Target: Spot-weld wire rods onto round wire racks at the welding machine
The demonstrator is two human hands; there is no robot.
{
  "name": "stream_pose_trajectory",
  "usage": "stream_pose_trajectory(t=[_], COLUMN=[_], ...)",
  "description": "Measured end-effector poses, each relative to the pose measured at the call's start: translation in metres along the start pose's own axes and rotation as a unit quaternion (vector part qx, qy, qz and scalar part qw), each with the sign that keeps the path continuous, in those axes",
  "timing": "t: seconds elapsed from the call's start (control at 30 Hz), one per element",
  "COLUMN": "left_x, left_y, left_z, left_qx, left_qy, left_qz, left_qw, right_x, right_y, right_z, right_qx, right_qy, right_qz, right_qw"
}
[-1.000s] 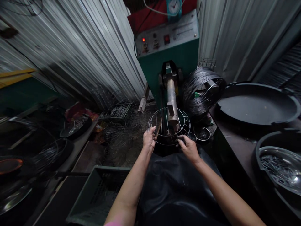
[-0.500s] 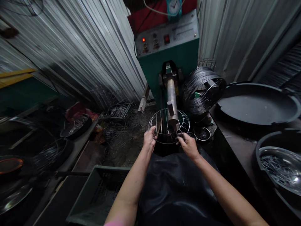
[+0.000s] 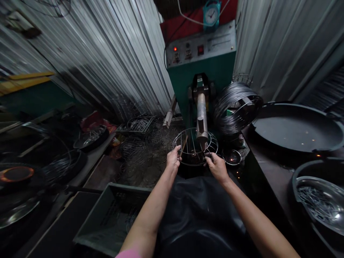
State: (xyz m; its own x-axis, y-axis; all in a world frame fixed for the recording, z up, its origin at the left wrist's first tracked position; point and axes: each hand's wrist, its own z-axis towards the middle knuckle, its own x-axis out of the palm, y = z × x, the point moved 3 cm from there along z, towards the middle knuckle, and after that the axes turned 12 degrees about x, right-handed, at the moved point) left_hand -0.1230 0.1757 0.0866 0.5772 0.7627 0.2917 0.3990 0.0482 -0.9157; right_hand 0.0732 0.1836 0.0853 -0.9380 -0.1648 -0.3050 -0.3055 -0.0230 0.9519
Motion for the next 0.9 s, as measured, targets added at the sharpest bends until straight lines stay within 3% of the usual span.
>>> stream_pose_trajectory(t=[0.13, 0.23, 0.3, 0.4, 0.5, 0.57, 0.73, 0.9], left_x=[-0.007, -0.020, -0.029, -0.032, -0.023, -0.018, -0.021, -0.025], left_y=[0.005, 0.006, 0.000, -0.012, -0.019, -0.017, -0.009, -0.008], left_z=[-0.006, 0.000, 0.013, 0.039, 0.056, 0.058, 0.043, 0.029], left_qx=[-0.012, -0.041, -0.072, -0.131, -0.162, -0.163, -0.165, -0.131], left_qy=[-0.007, 0.024, 0.051, 0.108, 0.172, 0.186, 0.159, 0.113], left_qz=[0.012, 0.033, 0.051, 0.091, 0.125, 0.137, 0.113, 0.048], left_qw=[1.000, 0.998, 0.995, 0.981, 0.964, 0.959, 0.967, 0.984], right_x=[-0.003, -0.023, -0.042, -0.060, -0.063, -0.060, -0.057, -0.062], right_y=[0.003, -0.011, -0.034, -0.084, -0.125, -0.139, -0.143, -0.129], right_z=[-0.001, -0.013, -0.027, -0.051, -0.068, -0.073, -0.073, -0.081], right_qx=[0.024, 0.061, 0.094, 0.183, 0.245, 0.257, 0.290, 0.268], right_qy=[0.007, -0.035, -0.066, -0.051, -0.035, -0.035, -0.021, -0.039], right_qz=[0.040, 0.091, 0.086, 0.043, 0.014, 0.014, 0.054, 0.127], right_qw=[0.999, 0.993, 0.990, 0.981, 0.969, 0.966, 0.955, 0.954])
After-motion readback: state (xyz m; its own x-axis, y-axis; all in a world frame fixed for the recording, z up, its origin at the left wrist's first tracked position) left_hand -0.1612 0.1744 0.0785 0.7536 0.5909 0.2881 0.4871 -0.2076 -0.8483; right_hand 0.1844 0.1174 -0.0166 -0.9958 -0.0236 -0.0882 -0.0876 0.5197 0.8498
